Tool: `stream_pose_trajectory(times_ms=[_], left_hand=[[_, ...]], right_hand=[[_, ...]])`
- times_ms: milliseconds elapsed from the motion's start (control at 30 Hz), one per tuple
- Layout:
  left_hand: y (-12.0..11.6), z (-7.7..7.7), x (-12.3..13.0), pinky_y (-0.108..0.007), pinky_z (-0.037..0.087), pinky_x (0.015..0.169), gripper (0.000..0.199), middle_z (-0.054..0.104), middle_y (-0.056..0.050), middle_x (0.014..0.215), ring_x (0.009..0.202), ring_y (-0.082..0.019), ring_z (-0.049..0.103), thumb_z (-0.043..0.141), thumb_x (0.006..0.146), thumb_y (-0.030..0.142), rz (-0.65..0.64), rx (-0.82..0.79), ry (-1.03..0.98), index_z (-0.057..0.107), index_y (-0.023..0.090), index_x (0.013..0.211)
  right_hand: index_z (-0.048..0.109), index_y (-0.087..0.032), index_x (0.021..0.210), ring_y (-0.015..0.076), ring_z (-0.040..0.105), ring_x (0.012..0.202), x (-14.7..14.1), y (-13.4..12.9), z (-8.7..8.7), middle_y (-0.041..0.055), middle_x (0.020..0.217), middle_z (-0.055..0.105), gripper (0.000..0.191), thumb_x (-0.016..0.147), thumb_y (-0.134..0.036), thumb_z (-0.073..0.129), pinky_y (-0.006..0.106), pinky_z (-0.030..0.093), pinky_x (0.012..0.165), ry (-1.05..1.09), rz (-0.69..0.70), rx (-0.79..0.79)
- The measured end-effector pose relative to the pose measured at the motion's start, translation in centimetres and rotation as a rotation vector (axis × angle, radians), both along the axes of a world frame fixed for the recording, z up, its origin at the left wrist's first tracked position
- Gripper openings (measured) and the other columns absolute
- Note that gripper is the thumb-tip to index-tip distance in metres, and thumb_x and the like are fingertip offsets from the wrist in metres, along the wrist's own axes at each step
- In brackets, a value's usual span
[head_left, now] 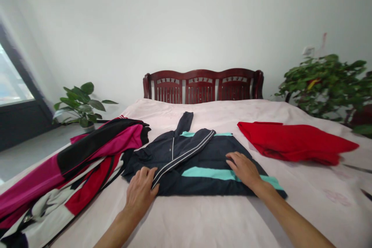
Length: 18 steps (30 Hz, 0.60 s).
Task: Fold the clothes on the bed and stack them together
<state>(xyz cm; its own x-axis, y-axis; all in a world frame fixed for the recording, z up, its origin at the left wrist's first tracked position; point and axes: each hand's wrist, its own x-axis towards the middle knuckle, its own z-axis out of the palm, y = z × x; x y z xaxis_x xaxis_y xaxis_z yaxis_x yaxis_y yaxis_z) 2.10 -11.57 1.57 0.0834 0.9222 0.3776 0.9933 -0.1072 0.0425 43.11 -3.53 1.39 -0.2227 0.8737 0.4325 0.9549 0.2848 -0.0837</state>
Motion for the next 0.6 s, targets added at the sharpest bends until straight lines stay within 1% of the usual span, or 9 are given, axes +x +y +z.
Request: stream_pose_trajectory(times_ms=[67,133,233,300,333,400,467,533,600], left_hand=[[-0.3,-0.4,-0.1,-0.035,0.044,0.088,0.037,0.06,-0.006,0.107,0.099,-0.024,0.057,0.058,0.088,0.023,-0.009,0.025,0.0,0.06,0.025,0.125],[-0.7,-0.9,-0.3,-0.035,0.046,0.086,0.037,0.06,-0.005,0.107,0.098,-0.024,0.057,0.058,0.088,0.023,-0.021,0.05,0.005,0.059,0.025,0.125],[-1.2,-1.9,-0.5,-0.034,0.048,0.085,0.04,0.06,-0.005,0.109,0.097,-0.023,0.059,0.058,0.091,0.022,-0.029,0.115,0.006,0.055,0.027,0.13],[-1.6,-2.5,-0.6,-0.033,0.049,0.085,0.039,0.06,-0.005,0.112,0.097,-0.021,0.06,0.058,0.092,0.022,-0.042,0.15,0.005,0.055,0.028,0.13],[-1.7,-2.7,-0.6,-0.033,0.049,0.084,0.038,0.06,-0.005,0.113,0.096,-0.021,0.06,0.058,0.091,0.021,-0.057,0.155,0.003,0.056,0.028,0.129],[-1.8,-2.9,-0.5,-0.032,0.05,0.084,0.035,0.06,-0.006,0.114,0.097,-0.02,0.06,0.058,0.091,0.02,-0.087,0.148,-0.005,0.057,0.028,0.126],[-1.7,-2.8,-0.3,-0.033,0.049,0.085,0.036,0.061,-0.006,0.115,0.099,-0.021,0.06,0.057,0.09,0.018,-0.093,0.125,-0.016,0.058,0.028,0.125],[-1.5,-2.5,-0.1,-0.034,0.049,0.086,0.035,0.062,-0.005,0.111,0.099,-0.022,0.059,0.056,0.09,0.017,-0.074,0.082,-0.012,0.06,0.028,0.123],[-1.2,-2.0,0.1,-0.035,0.048,0.084,0.032,0.064,-0.005,0.105,0.096,-0.023,0.059,0.053,0.09,0.016,-0.055,0.032,0.003,0.063,0.027,0.119]], right_hand=[[0.062,-0.022,0.126,0.0235,0.06,0.106,-2.5,1.4,0.6,0.0096,0.118,0.066,0.038,0.09,-0.019,0.049,0.037,0.046,0.092,-0.019,0.04,-0.008],[0.057,-0.022,0.135,0.0246,0.058,0.112,-5.2,2.9,0.8,0.0109,0.128,0.062,0.05,0.086,-0.013,0.051,0.037,0.046,0.094,-0.064,0.064,-0.008],[0.053,-0.021,0.141,0.0273,0.052,0.123,-8.6,5.2,0.7,0.0121,0.142,0.054,0.058,0.084,-0.011,0.052,0.039,0.045,0.098,-0.1,0.071,0.017],[0.054,-0.021,0.14,0.0283,0.047,0.13,-10.1,6.5,0.4,0.0119,0.146,0.052,0.058,0.084,-0.01,0.053,0.041,0.041,0.103,-0.103,0.087,0.035],[0.057,-0.02,0.137,0.0283,0.046,0.131,-10.6,7.1,0.3,0.0115,0.145,0.054,0.054,0.084,-0.01,0.053,0.041,0.039,0.105,-0.099,0.094,0.043],[0.065,-0.021,0.125,0.028,0.048,0.13,-11.3,8.0,0.2,0.0102,0.138,0.061,0.041,0.088,-0.012,0.051,0.042,0.037,0.107,-0.089,0.094,0.06],[0.07,-0.021,0.113,0.0281,0.051,0.127,-11.5,8.6,0.7,0.0102,0.127,0.067,0.032,0.092,-0.014,0.046,0.044,0.037,0.106,-0.07,0.081,0.088],[0.07,-0.02,0.108,0.0271,0.055,0.122,-11.6,9.0,1.9,0.011,0.117,0.071,0.032,0.096,-0.015,0.041,0.044,0.035,0.108,-0.053,0.073,0.128],[0.068,-0.019,0.109,0.0251,0.059,0.113,-11.4,8.9,3.5,0.0114,0.11,0.071,0.034,0.098,-0.017,0.036,0.043,0.032,0.11,-0.045,0.079,0.171]])
